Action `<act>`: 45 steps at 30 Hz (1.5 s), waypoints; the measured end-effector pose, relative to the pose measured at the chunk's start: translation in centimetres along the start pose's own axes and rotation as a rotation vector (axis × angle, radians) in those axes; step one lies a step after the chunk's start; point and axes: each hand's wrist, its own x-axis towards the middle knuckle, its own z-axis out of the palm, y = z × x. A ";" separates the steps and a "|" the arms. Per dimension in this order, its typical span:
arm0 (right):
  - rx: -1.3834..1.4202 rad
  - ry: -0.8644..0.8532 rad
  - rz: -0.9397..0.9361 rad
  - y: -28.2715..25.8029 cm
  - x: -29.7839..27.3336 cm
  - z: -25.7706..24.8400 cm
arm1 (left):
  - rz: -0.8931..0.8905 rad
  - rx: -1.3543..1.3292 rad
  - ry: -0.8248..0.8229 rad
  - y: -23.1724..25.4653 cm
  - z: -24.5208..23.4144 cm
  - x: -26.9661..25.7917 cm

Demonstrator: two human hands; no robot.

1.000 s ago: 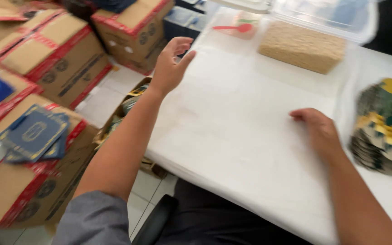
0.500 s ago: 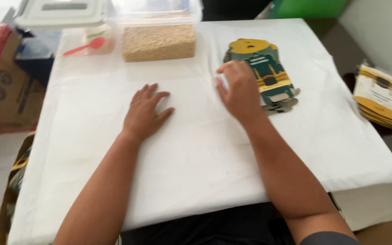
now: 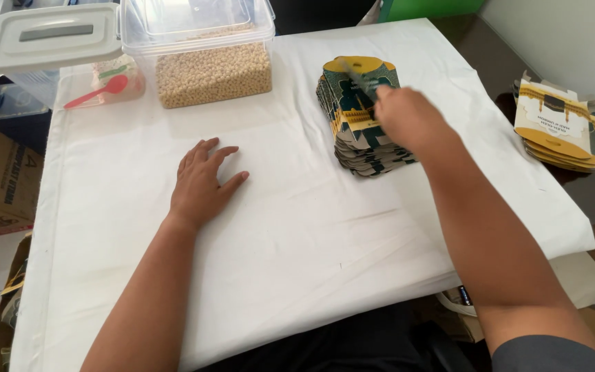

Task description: The person is folding flat-packed cardboard boxes into their final assembled shape.

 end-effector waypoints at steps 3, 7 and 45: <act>-0.361 0.291 -0.075 0.4 0.9 -1.9 | -0.023 -0.093 0.027 0.2 -0.2 0.0; -0.341 0.744 -0.277 -5.0 -1.0 -4.2 | 0.232 -0.255 0.278 -0.9 0.3 0.2; 0.930 0.236 -0.889 -15.6 -4.2 5.1 | 0.479 -0.851 0.536 3.1 2.8 -2.9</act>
